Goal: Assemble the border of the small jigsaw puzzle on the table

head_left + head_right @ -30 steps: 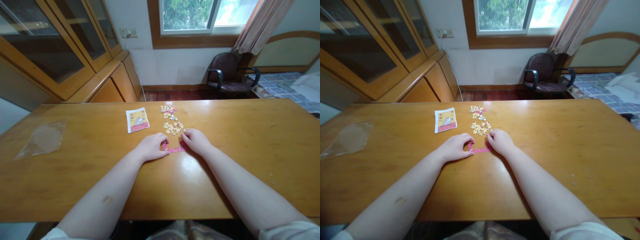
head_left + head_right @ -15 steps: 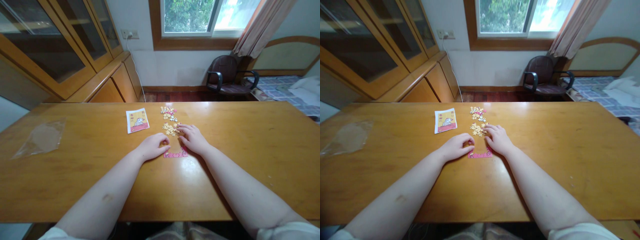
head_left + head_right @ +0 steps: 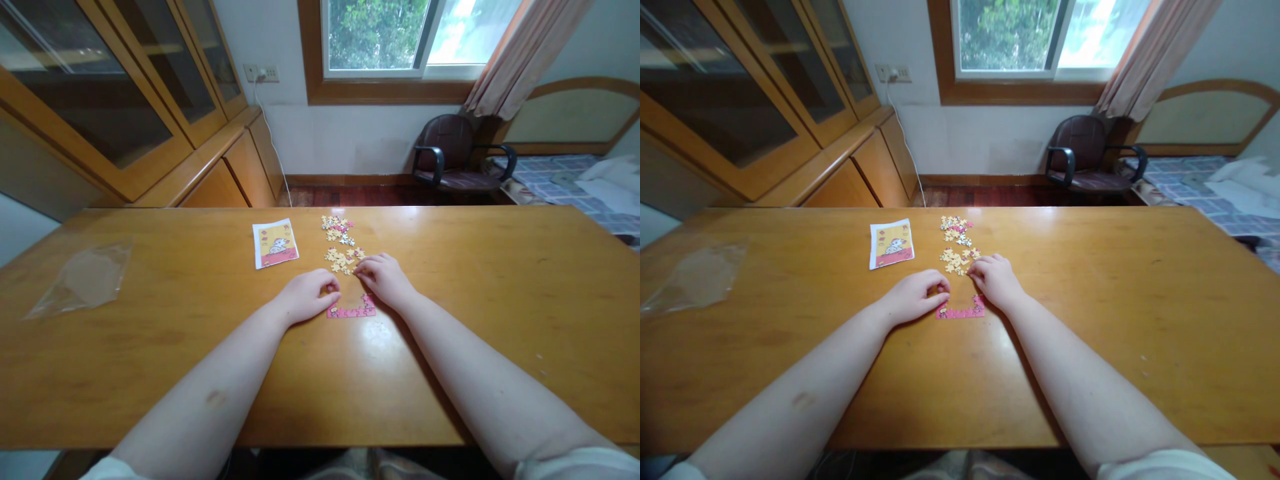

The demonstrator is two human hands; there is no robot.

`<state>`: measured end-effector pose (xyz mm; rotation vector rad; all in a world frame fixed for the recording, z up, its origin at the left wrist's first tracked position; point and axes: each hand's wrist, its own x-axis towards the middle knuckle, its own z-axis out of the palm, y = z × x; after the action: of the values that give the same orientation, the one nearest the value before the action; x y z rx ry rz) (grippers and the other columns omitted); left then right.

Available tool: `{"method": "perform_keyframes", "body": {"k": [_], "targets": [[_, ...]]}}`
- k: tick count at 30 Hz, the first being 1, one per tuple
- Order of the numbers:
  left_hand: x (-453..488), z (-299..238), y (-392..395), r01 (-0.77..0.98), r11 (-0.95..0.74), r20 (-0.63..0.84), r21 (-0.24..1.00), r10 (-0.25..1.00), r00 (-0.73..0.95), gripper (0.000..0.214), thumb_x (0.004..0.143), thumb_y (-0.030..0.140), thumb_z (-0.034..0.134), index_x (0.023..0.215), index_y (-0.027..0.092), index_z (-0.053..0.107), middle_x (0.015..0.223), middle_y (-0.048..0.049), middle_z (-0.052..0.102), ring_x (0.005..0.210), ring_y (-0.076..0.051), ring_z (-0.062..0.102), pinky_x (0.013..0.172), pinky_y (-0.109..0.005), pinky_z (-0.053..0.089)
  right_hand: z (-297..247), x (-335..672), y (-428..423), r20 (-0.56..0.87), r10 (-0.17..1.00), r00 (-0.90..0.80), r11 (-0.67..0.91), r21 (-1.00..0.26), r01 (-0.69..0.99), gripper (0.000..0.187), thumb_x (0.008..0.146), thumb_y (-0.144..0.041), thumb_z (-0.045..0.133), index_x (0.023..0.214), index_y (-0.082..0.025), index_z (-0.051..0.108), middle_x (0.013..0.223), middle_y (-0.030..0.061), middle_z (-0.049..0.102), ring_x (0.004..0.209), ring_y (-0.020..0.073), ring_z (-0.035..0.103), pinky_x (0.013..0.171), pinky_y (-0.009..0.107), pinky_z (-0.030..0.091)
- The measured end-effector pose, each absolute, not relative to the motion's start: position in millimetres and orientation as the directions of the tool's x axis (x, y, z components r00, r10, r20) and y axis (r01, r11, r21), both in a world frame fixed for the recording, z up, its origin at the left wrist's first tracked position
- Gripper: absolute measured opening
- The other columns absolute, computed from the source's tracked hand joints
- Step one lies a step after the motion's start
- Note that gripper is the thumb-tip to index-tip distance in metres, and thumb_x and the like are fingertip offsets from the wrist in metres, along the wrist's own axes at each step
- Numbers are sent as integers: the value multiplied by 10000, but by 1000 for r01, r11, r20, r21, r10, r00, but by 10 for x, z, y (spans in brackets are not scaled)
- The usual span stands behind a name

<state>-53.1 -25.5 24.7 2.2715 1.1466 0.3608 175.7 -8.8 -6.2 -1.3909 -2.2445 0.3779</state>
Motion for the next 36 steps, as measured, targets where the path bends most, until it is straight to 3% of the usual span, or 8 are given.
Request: {"method": "perform_keyframes", "body": {"k": [6,12,18,24,28,32,36], "targets": [[-527,253,-258,646,-468,-7,603,806,591,132,837,302,544,879,213,633,887,-13,648,824,-166,594,751,-280,446,-15,1745,-110,230,904,-361,427,-455,781,112,848,-241,615,835,-204,720,927,63,711,886,195,556,853,317,379],[-513,263,-264,668,-500,-41,551,783,620,207,863,335,511,749,194,610,743,-3,595,695,-147,530,631,-257,384,12,1734,-131,241,910,-337,413,-482,773,76,807,-205,629,837,-194,698,898,56,695,885,201,548,847,311,383],[-515,270,-253,679,-495,-58,542,784,618,272,865,358,500,659,186,547,661,11,536,634,-136,476,587,-256,323,13,1736,-150,256,905,-339,424,-496,758,146,748,-120,604,846,-189,690,844,44,684,852,197,557,834,316,391],[-527,253,-242,681,-483,-54,551,794,606,291,869,375,487,652,186,530,656,13,525,636,-138,468,587,-261,315,16,1770,-166,283,926,-251,377,-628,681,199,755,-124,548,897,-184,674,821,36,641,787,161,577,758,280,450],[-530,245,-241,680,-483,-53,552,793,607,295,869,380,474,656,187,539,657,8,529,637,-141,469,588,-265,319,13,1816,-154,167,973,-159,230,-758,610,221,778,-228,582,974,-181,672,813,22,668,683,132,571,689,271,471],[-535,237,-235,681,-480,-51,553,796,603,292,867,377,477,653,187,534,657,6,530,642,-142,474,596,-265,320,50,1905,-123,-1,990,-143,77,-840,537,229,762,-334,649,904,-165,709,813,39,720,699,148,613,705,288,492],[-545,227,-227,684,-469,-52,559,803,593,285,874,378,477,674,191,553,667,6,541,652,-143,485,602,-263,323,112,2025,-72,-64,997,-43,-37,-884,465,233,742,-294,660,912,-154,737,852,72,744,735,175,644,738,314,502]]}}
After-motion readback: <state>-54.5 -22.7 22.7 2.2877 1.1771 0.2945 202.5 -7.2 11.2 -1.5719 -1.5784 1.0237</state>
